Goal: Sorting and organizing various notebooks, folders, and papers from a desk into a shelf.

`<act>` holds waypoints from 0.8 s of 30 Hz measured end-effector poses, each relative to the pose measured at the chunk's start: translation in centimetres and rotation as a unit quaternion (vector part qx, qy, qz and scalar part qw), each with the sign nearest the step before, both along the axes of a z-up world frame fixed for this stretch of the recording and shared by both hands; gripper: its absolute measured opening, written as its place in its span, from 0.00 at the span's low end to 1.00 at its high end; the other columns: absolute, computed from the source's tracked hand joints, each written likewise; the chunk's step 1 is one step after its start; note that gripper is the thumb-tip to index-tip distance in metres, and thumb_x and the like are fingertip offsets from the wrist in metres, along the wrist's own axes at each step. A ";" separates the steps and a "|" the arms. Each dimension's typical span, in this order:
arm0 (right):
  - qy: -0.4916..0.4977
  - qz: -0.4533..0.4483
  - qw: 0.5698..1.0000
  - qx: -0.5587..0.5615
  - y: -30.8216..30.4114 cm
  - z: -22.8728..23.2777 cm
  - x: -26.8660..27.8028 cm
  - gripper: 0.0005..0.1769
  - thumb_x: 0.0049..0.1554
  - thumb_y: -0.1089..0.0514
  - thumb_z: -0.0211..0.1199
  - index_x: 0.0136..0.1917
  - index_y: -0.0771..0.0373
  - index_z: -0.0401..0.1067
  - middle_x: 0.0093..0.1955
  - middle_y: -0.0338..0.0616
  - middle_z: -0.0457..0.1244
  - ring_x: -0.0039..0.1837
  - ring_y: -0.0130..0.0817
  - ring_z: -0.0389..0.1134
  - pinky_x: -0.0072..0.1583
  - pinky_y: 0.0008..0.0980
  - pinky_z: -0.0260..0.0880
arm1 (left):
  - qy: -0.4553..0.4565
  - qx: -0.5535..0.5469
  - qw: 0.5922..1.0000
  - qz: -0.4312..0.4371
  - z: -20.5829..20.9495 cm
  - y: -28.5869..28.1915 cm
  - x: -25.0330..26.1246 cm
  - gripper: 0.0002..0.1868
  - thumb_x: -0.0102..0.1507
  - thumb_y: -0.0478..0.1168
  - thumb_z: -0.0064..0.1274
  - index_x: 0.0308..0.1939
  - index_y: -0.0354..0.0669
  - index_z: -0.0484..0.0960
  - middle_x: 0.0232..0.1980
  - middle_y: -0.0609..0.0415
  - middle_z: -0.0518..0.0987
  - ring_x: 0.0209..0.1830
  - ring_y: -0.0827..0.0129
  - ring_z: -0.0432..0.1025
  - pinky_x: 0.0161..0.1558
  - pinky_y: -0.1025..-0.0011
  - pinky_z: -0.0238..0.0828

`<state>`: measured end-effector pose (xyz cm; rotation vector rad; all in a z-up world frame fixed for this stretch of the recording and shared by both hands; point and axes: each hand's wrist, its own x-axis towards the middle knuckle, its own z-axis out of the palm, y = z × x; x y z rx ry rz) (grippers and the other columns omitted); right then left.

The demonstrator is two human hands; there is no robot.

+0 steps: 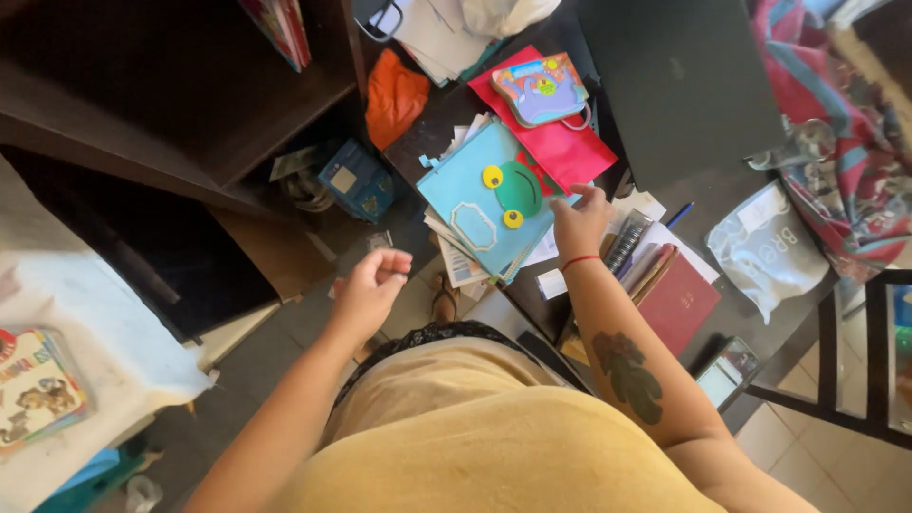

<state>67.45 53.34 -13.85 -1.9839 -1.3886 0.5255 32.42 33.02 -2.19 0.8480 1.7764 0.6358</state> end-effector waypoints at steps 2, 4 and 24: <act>0.059 -0.109 0.987 -0.098 -0.1 -0.2 0.4 0.33 0.46 0.47 0.88 0.62 0.46 0.77 0.63 0.44 0.68 0.69 0.45 0.70 0.72 0.43 0.70 | 0.000 0.006 1.000 0.013 -0.4 1.9 1.8 0.19 0.66 0.43 0.58 0.61 0.64 0.90 0.58 0.65 0.92 0.60 0.70 0.85 0.65 0.65 0.79; 0.100 -0.139 0.975 -0.143 -0.6 -1.8 0.9 0.35 0.45 0.46 0.88 0.64 0.47 0.76 0.63 0.45 0.70 0.68 0.46 0.73 0.69 0.46 0.73 | 0.006 0.022 0.999 0.030 0.0 4.2 3.2 0.23 0.65 0.41 0.58 0.65 0.58 0.87 0.63 0.58 0.88 0.66 0.62 0.83 0.69 0.59 0.78; 0.243 0.026 0.949 -0.201 -4.8 2.8 -0.5 0.39 0.57 0.64 0.76 0.75 0.64 0.59 0.60 0.46 0.56 0.61 0.39 0.65 0.60 0.31 0.77 | 0.159 0.040 0.986 -0.010 -5.3 17.2 5.2 0.23 0.56 0.61 0.71 0.45 0.52 0.89 0.46 0.52 0.90 0.57 0.52 0.86 0.53 0.52 0.86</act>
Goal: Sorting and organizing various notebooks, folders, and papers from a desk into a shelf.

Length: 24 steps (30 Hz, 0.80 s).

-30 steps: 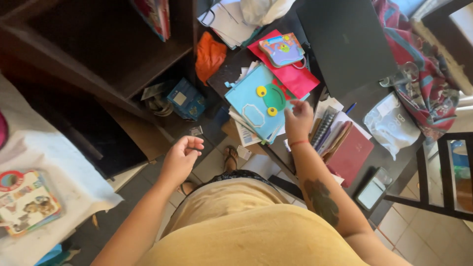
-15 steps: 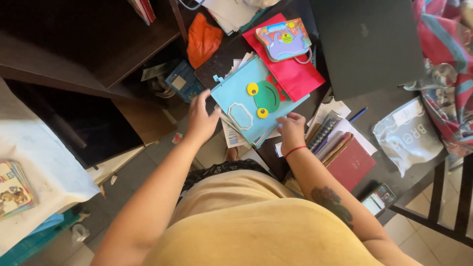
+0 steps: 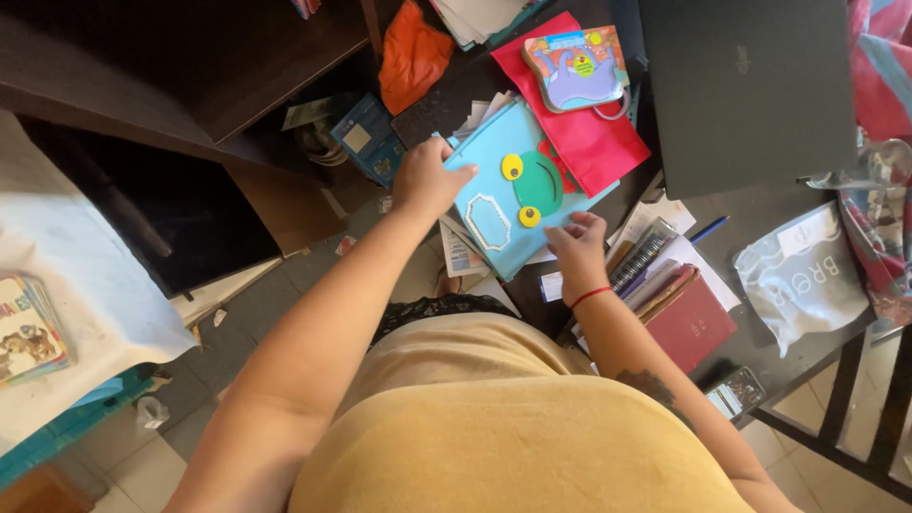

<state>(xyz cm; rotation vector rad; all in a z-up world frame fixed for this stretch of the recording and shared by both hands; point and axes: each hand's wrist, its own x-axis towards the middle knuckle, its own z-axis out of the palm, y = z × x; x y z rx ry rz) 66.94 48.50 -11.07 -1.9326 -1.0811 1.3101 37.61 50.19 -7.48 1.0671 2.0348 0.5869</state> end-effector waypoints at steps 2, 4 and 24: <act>0.058 -0.053 0.997 -0.030 0.8 -0.5 0.6 0.38 0.58 0.65 0.76 0.75 0.66 0.59 0.63 0.57 0.59 0.64 0.45 0.68 0.62 0.46 0.83 | 0.000 -0.022 1.000 -0.017 1.2 -0.1 0.2 0.27 0.58 0.64 0.71 0.48 0.50 0.85 0.51 0.50 0.88 0.62 0.52 0.83 0.55 0.50 0.86; 0.058 -0.055 0.996 -0.035 1.2 -0.6 0.9 0.37 0.59 0.64 0.75 0.75 0.64 0.59 0.64 0.57 0.59 0.63 0.46 0.69 0.62 0.47 0.83 | -0.024 -0.025 0.999 -0.013 -0.6 0.4 0.4 0.27 0.59 0.63 0.70 0.50 0.51 0.83 0.53 0.52 0.88 0.63 0.53 0.83 0.54 0.49 0.86; -0.176 0.267 0.870 0.375 -1.6 15.4 2.9 0.31 0.67 0.58 0.71 0.82 0.57 0.74 0.85 0.63 0.61 0.87 0.69 0.57 0.84 0.62 0.53 | -0.636 -0.016 0.767 0.084 9.7 1.7 4.6 0.37 0.60 0.34 0.72 0.73 0.34 0.80 0.58 0.35 0.87 0.53 0.34 0.85 0.51 0.43 0.92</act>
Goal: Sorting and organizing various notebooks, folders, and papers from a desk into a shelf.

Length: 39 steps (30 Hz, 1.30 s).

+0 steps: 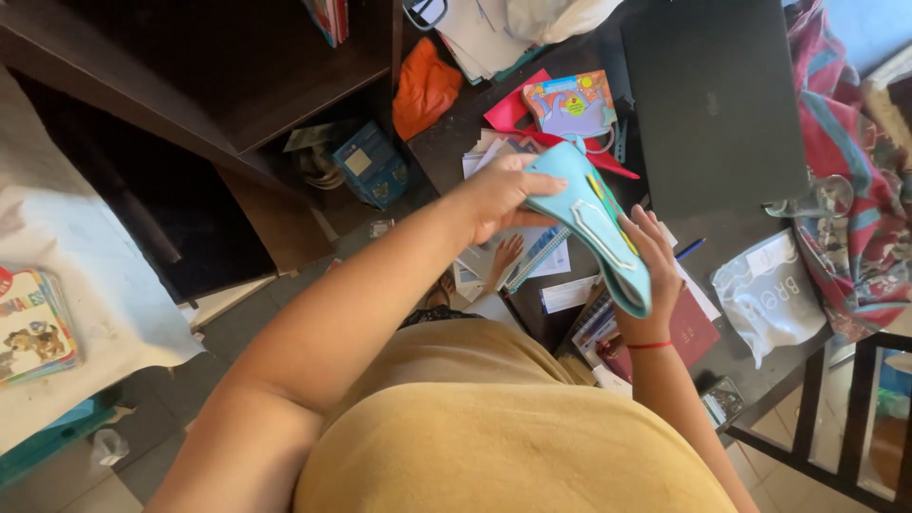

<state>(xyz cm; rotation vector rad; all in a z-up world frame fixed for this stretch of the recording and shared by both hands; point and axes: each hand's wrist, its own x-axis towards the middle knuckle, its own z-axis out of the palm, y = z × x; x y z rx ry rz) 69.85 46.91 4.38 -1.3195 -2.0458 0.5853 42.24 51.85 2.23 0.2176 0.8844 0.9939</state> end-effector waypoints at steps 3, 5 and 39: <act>0.075 -0.029 0.996 0.045 0.4 0.9 -0.1 0.24 0.66 0.50 0.78 0.69 0.65 0.84 0.71 0.62 0.73 0.77 0.57 0.72 0.80 0.47 0.67 | -0.030 0.008 0.999 -0.018 2.0 -0.5 0.0 0.32 0.62 0.34 0.71 0.69 0.34 0.81 0.56 0.34 0.89 0.53 0.37 0.86 0.52 0.44 0.91; -0.064 0.009 0.989 0.132 1.4 0.3 2.2 0.17 0.67 0.53 0.79 0.65 0.62 0.87 0.66 0.55 0.76 0.63 0.59 0.78 0.73 0.54 0.75 | -0.046 0.024 0.998 -0.024 5.2 -1.4 -1.1 0.34 0.64 0.46 0.70 0.71 0.34 0.79 0.57 0.35 0.89 0.56 0.39 0.86 0.56 0.45 0.90; 0.462 0.041 0.885 0.034 3.1 23.7 -48.6 0.12 0.55 0.57 0.87 0.48 0.63 0.86 0.39 0.39 0.71 0.45 0.26 0.67 0.50 0.41 0.76 | 0.617 0.376 0.622 0.302 12.3 -17.7 -21.4 0.33 0.66 0.40 0.67 0.76 0.47 0.77 0.80 0.42 0.60 0.81 0.41 0.58 0.81 0.40 0.49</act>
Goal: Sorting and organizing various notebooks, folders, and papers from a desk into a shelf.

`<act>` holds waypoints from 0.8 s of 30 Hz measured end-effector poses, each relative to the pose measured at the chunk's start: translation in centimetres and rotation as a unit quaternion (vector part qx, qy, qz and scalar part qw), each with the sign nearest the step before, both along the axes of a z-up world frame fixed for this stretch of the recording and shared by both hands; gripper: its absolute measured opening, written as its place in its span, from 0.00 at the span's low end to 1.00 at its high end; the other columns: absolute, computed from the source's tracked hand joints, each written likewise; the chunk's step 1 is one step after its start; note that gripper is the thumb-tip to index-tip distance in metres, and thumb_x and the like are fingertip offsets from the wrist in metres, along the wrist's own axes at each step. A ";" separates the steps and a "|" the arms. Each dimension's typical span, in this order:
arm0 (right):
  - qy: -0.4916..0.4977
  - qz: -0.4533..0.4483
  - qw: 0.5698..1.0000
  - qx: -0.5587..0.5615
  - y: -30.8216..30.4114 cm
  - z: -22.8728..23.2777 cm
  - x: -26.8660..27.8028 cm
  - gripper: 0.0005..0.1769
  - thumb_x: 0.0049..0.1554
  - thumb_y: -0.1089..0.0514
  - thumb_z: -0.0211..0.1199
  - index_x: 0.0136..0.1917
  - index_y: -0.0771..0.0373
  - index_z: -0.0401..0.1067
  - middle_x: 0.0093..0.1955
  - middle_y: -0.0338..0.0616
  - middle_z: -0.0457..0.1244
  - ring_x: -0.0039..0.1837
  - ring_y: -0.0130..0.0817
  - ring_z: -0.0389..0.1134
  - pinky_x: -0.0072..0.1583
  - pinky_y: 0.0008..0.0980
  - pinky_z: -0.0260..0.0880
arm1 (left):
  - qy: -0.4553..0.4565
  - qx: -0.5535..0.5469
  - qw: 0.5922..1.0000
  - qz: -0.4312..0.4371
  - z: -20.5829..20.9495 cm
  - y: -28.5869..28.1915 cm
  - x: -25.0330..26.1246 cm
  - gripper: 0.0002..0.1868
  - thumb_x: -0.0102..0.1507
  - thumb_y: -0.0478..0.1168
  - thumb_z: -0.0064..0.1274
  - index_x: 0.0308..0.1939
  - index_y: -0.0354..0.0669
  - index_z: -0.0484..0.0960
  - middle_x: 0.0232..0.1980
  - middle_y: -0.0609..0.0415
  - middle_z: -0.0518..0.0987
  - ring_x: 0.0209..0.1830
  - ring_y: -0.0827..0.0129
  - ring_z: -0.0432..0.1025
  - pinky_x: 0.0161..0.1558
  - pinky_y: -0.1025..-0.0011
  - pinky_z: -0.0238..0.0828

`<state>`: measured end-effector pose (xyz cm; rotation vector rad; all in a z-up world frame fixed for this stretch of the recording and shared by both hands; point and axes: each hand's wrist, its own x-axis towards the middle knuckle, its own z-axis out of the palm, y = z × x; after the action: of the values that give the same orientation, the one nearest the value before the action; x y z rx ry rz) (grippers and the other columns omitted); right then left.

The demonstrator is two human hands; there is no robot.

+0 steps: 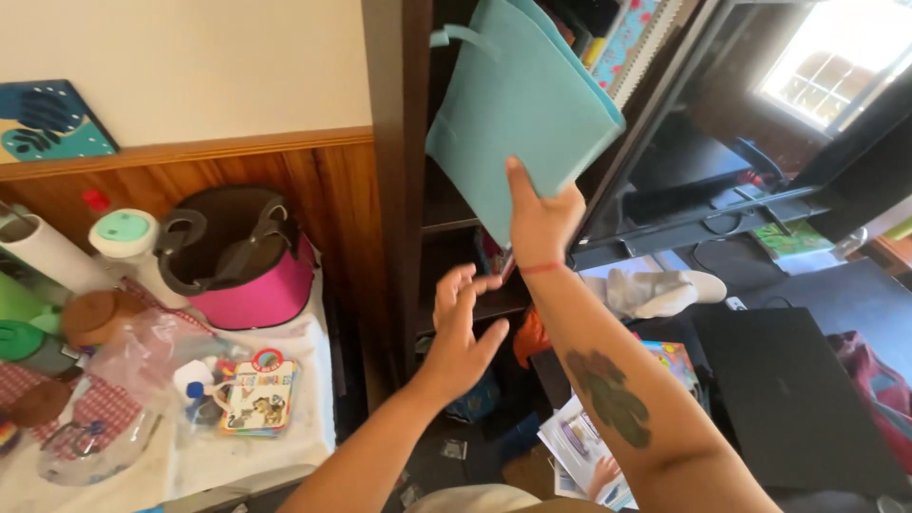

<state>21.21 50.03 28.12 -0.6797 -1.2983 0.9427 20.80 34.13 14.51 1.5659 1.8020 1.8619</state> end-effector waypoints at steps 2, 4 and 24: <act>-0.014 -0.007 1.000 0.003 1.8 -0.3 -2.6 0.13 0.55 0.50 0.86 0.49 0.56 0.88 0.38 0.38 0.73 0.44 0.26 0.69 0.51 0.46 0.75 | -0.066 -0.110 0.991 -0.046 0.2 -2.2 0.4 0.29 0.68 0.41 0.65 0.73 0.52 0.78 0.82 0.48 0.56 0.84 0.46 0.55 0.82 0.41 0.42; -0.043 -0.029 0.999 -0.006 4.4 -1.0 -5.5 0.14 0.54 0.47 0.84 0.50 0.53 0.86 0.39 0.39 0.74 0.46 0.33 0.74 0.53 0.48 0.76 | -0.085 -0.128 0.987 -0.057 -0.3 -3.2 0.2 0.27 0.68 0.40 0.64 0.73 0.54 0.79 0.83 0.49 0.56 0.85 0.48 0.55 0.83 0.41 0.41; -0.214 -0.129 0.966 -0.066 13.5 -2.8 -11.7 0.30 0.53 0.34 0.82 0.61 0.48 0.82 0.56 0.49 0.78 0.67 0.55 0.77 0.69 0.56 0.79 | 0.163 -0.131 0.975 0.070 5.2 13.0 -10.0 0.38 0.70 0.29 0.52 0.84 0.22 0.57 0.81 0.12 0.63 0.82 0.23 0.63 0.80 0.40 0.62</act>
<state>9.46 63.57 25.31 -1.1745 -1.4840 0.6930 10.77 47.14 19.71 1.7619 2.2400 1.4003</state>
